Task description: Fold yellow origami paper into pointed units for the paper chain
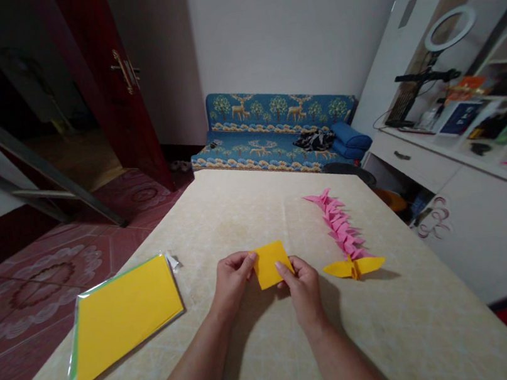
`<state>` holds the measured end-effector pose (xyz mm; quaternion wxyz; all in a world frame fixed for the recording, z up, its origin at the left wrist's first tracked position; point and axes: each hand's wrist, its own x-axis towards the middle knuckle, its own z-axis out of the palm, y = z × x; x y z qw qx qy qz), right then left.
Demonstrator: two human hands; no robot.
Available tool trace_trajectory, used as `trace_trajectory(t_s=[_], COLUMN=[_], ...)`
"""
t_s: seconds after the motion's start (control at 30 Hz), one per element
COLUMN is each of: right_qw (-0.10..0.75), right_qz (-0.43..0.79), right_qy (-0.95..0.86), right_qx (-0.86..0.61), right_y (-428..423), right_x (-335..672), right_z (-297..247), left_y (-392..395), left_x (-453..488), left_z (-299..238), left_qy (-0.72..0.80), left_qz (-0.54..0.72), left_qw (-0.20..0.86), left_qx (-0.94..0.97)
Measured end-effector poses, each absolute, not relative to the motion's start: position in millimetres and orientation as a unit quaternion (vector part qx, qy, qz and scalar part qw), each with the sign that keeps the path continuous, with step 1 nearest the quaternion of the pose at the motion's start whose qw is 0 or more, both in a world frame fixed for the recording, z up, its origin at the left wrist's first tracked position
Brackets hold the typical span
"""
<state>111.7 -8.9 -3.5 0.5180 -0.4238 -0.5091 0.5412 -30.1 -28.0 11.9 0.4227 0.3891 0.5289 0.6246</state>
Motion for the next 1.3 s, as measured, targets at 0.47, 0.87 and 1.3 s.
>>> trace_trajectory(t_s=[0.47,0.87,1.3], right_qw=[0.538,0.537,0.589], right_qz=[0.527,0.536,0.518], right_qy=[-0.506,-0.495,-0.456], right_qx=[-0.421,-0.423,-0.421], right_y=[-4.0,-5.1,-1.3], right_x=[114.4,112.4,118.5], right_z=[-7.1,-4.2,-10.3], left_y=[-30.7,-31.4,-32.0], left_x=[-26.0,-24.0,-23.3], left_z=[8.6,7.5,7.6], left_qy=[0.496,0.473,0.480], left_qz=[0.569,0.562,0.554], left_qw=[0.495,0.505,0.504], left_qx=[0.430,0.453,0.456])
